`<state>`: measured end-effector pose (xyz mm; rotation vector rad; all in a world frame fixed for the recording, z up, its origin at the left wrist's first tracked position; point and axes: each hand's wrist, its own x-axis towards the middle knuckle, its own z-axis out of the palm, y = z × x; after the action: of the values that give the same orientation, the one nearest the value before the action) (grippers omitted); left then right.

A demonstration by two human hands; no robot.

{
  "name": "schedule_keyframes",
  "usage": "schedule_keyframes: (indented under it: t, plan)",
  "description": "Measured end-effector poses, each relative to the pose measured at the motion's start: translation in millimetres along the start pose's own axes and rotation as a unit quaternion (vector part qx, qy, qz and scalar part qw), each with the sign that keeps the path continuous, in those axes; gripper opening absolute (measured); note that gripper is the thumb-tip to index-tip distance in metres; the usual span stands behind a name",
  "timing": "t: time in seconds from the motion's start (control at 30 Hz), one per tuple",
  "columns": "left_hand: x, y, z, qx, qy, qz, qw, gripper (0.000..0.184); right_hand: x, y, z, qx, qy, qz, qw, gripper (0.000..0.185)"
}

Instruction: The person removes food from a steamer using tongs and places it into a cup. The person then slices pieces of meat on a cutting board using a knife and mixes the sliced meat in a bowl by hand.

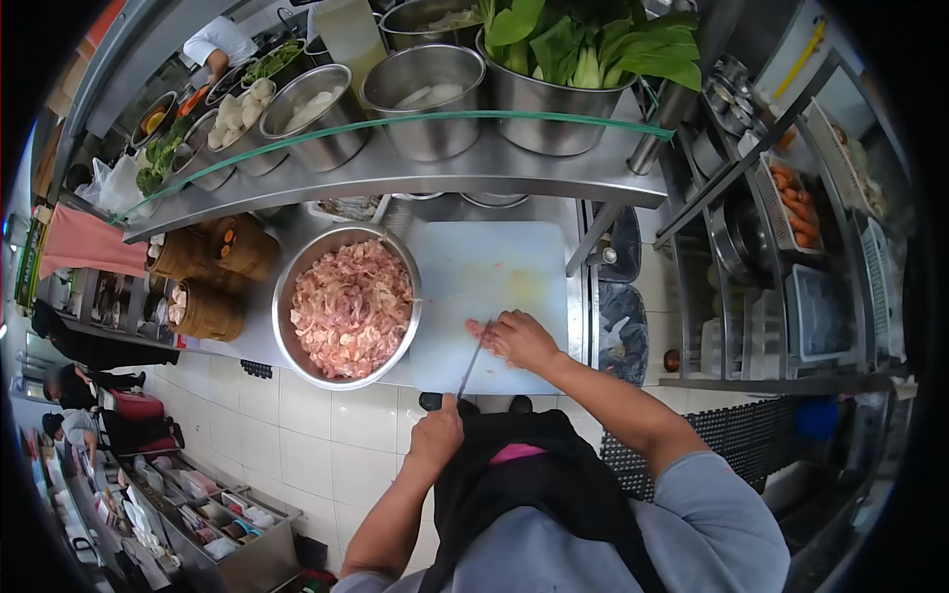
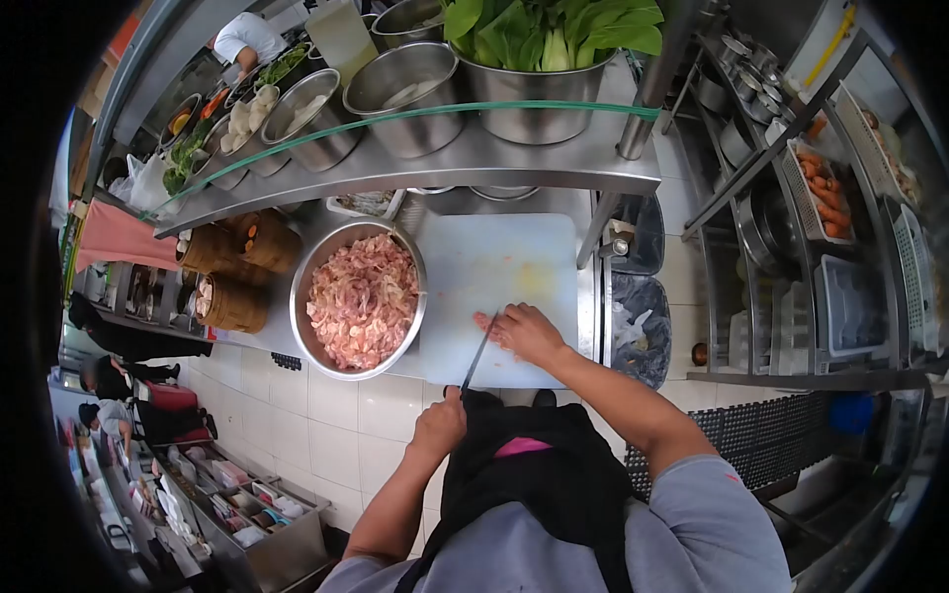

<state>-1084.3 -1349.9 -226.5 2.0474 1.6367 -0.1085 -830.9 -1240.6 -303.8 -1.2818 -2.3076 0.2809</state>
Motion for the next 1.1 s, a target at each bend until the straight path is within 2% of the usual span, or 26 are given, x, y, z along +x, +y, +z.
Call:
schedule_keyframes:
  t: [0.03,0.17,0.23,0.27,0.4,0.47,0.53,0.63,0.77,0.83,0.9,0.97,1.0,1.07,1.1]
  plan:
    - [2,2,-1,0.009,-0.020,0.007,1.000,0.022,-1,5,6,-0.041,-0.018,-0.028,0.999,0.020]
    - [42,6,41,-0.033,0.004,0.001,0.999,0.022,0,5,22,-0.065,-0.039,-0.022,0.997,0.017]
    - [65,10,49,-0.039,0.029,0.014,0.999,0.023,1,4,14,-0.039,0.003,-0.072,0.997,0.015]
    - [58,9,49,-0.042,0.032,0.009,0.999,0.023,2,2,12,-0.004,-0.007,-0.019,1.000,0.016]
    - [15,-1,34,-0.030,-0.018,-0.015,0.999,0.020,3,-4,-16,0.026,0.040,0.004,0.999,0.014]
    - [0,-4,21,-0.019,-0.049,-0.030,0.998,0.019,-8,-5,-18,0.112,0.072,0.107,0.985,0.014]
    - [-4,-1,8,0.017,-0.011,-0.015,1.000,0.019,-11,0,-19,0.123,0.053,0.093,0.987,0.014]
    - [5,13,-5,-0.001,-0.039,0.023,0.999,0.025,-9,9,-9,0.117,0.023,0.070,0.990,0.014]
    - [50,20,41,-0.035,-0.005,0.014,0.999,0.025,-2,3,-18,0.087,-0.036,0.056,0.994,0.014]
    - [77,24,50,-0.041,0.039,0.031,0.998,0.024,-2,3,-14,0.079,-0.032,0.058,0.995,0.015]
    - [67,18,55,-0.043,0.035,0.029,0.998,0.024,-6,7,-13,0.068,-0.029,0.057,0.996,0.015]
    - [50,11,51,-0.037,0.033,0.030,0.998,0.024,-8,10,-13,0.127,-0.017,0.075,0.989,0.017]
    - [30,7,46,-0.029,0.004,0.014,0.999,0.024,-10,11,-13,0.128,-0.013,0.076,0.989,0.017]
    - [12,0,32,-0.014,-0.030,-0.002,0.999,0.023,-14,5,-18,0.184,0.002,0.147,0.972,0.015]
    - [9,-3,27,-0.002,-0.028,-0.005,1.000,0.023,-16,3,-20,0.187,0.005,0.149,0.971,0.015]
